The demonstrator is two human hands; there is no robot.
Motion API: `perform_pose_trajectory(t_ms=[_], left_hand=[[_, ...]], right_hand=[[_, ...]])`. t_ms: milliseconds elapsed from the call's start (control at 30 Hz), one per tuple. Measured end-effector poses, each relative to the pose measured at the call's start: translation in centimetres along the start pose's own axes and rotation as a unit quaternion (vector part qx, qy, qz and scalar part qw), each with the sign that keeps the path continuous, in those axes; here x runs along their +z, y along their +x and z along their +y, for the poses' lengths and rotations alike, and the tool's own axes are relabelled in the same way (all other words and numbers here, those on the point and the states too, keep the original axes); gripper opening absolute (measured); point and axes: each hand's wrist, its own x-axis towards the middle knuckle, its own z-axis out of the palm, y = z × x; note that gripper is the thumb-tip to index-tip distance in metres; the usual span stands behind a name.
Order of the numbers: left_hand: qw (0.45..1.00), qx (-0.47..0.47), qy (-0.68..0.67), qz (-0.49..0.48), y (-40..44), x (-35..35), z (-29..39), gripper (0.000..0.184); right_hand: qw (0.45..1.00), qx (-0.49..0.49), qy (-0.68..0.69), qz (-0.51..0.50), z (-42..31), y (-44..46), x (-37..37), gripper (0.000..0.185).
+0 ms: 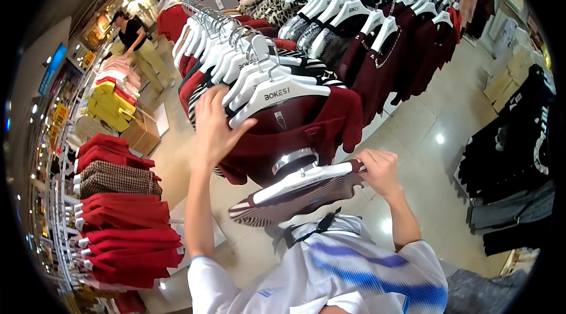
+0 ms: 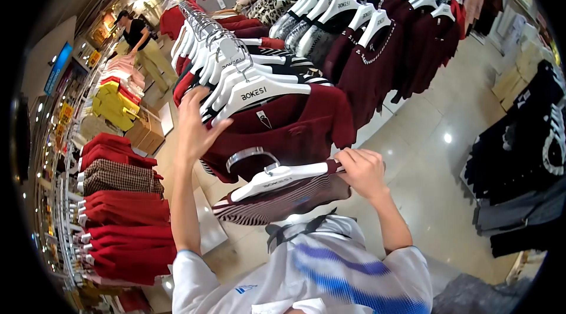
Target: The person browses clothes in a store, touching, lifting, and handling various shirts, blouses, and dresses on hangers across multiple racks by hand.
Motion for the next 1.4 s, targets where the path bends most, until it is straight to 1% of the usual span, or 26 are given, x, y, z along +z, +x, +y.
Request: perform_pose_trajectory(t_ms=[67,167,267,300,367,467,500,567,600,667,800,867,900,967,1067,1200,1267,1300,1333,1400], left_hand=[[0.996,-0.051,-0.014,-0.068,2.0,2.4,-0.9,0.072],[0.989,-0.087,-0.018,-0.119,3.0,2.7,-1.6,0.073],[0.993,0.003,0.092,-0.080,2.4,3.2,-0.5,0.076],[0.992,0.000,0.091,-0.082,2.3,3.7,-0.6,0.076],[0.998,-0.001,0.049,-0.044,2.0,4.9,-1.4,0.076],[0.991,-0.080,-0.017,-0.109,2.4,5.5,-2.5,0.066],[0.991,-0.082,-0.016,-0.107,2.4,5.7,-2.9,0.066],[0.994,-0.066,-0.009,-0.083,2.3,6.1,-3.4,0.058],[0.994,-0.068,-0.009,-0.083,2.2,6.2,-3.6,0.058],[0.996,-0.064,0.031,-0.055,2.1,6.5,-4.0,0.053],[0.995,-0.058,0.069,-0.038,2.4,6.8,-5.0,0.049],[0.995,-0.045,0.087,-0.019,2.6,6.9,-5.5,0.044],[0.994,-0.044,0.098,-0.012,2.7,6.8,-5.4,0.042],[0.994,-0.045,0.101,-0.013,2.8,6.9,-5.7,0.042],[0.994,-0.045,0.099,-0.006,2.8,6.9,-5.9,0.045],[0.996,-0.044,0.075,0.003,2.9,6.7,-6.2,0.052],[0.994,-0.082,0.048,-0.049,2.8,6.5,-5.9,0.056],[0.993,-0.085,0.025,-0.076,2.9,5.6,-5.3,0.058],[0.994,-0.084,0.025,-0.073,2.9,5.1,-5.3,0.058],[0.997,-0.026,-0.028,-0.072,2.5,3.9,-6.0,0.061]], right_hand=[[0.999,-0.013,-0.031,0.009,0.6,-0.5,-0.8,0.026],[0.999,-0.012,-0.048,0.001,1.6,-2.2,-1.4,0.025],[0.999,0.026,-0.039,0.003,2.7,-4.1,-1.3,0.024],[0.999,0.026,-0.037,0.001,3.0,-4.5,-1.4,0.024],[0.998,0.051,-0.041,-0.017,3.2,-5.1,-1.3,0.023],[0.998,0.055,-0.032,-0.020,3.3,-5.1,-0.9,0.023],[0.998,0.052,-0.032,-0.021,3.2,-4.9,-0.9,0.023],[0.997,0.067,-0.024,-0.031,3.0,-4.7,-0.8,0.023],[0.997,0.065,-0.023,-0.032,2.9,-4.7,-0.6,0.023],[0.997,0.074,0.000,-0.023,2.9,-4.7,-0.2,0.023],[0.996,0.085,0.016,-0.034,2.7,-4.7,0.0,0.025],[0.992,0.117,0.018,-0.050,2.7,-4.6,0.3,0.027],[0.992,0.117,0.018,-0.051,2.9,-4.6,0.4,0.027],[0.988,0.139,0.039,-0.059,3.4,-4.2,0.8,0.027],[0.985,0.148,0.053,-0.076,4.1,-2.3,1.0,0.025],[0.986,0.136,0.059,-0.074,5.7,2.7,1.1,0.024],[0.992,0.097,0.066,-0.054,6.3,5.9,1.0,0.024],[0.993,0.086,0.059,-0.060,6.6,7.4,0.9,0.024],[0.994,0.075,0.052,-0.065,6.8,8.9,0.8,0.025],[0.996,0.041,0.039,-0.068,6.9,11.4,0.8,0.027]])
